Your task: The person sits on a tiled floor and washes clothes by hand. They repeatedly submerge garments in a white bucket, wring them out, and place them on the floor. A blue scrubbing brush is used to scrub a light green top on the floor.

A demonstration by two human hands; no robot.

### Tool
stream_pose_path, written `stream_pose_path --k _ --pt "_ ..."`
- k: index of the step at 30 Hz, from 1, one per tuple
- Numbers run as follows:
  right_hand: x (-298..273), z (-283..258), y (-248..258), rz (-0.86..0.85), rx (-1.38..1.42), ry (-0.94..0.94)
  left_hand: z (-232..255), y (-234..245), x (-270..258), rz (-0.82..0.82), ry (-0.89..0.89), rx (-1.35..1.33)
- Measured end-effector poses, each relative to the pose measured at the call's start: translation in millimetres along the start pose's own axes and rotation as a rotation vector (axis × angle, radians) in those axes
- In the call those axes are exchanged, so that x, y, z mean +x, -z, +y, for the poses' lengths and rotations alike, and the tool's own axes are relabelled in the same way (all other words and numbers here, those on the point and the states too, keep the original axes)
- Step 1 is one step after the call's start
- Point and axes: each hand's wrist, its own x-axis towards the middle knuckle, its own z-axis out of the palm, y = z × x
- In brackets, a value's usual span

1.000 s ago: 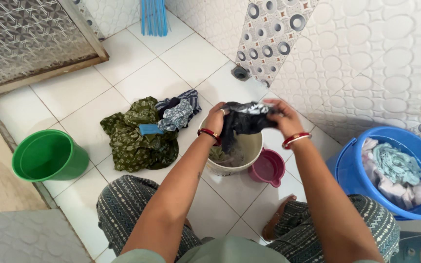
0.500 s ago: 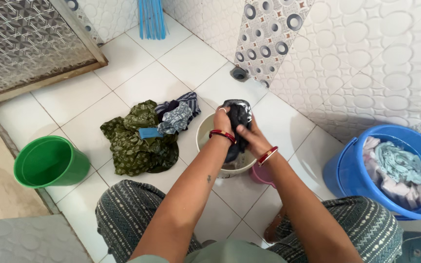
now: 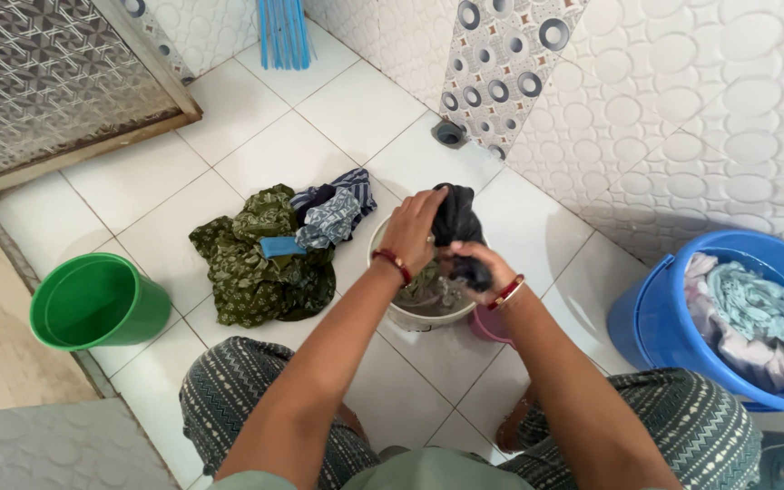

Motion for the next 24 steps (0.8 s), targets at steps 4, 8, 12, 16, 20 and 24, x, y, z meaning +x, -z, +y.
stream_pose_path --k 4,8,12,16,20,24 --pt "13.1 -11.3 5.3 -0.352 0.195 -0.162 20.1 59.7 -13.5 0.044 -0.445 0.549" --pt "15.4 -13.3 -14.8 -0.368 -0.093 -0.254 21.6 69.9 2.2 0.144 -0.576 0.350" --pt "15.6 -33.3 -40.4 -0.118 -0.983 -0.226 2.8 64.0 18.5 -0.004 -0.626 0.407" --pt "20.6 -49.6 -64.3 0.139 -1.744 -0.412 -7.0 46.1 16.0 -0.361 -0.477 0.266" --pt "19.4 -53.3 -83.7 0.187 -2.146 -0.345 0.3 38.7 3.4 -0.362 -0.294 0.323" --pt "21.3 -54.2 -84.0 0.138 -2.427 -0.212 13.5 36.5 -1.6 -0.448 0.023 0.252"
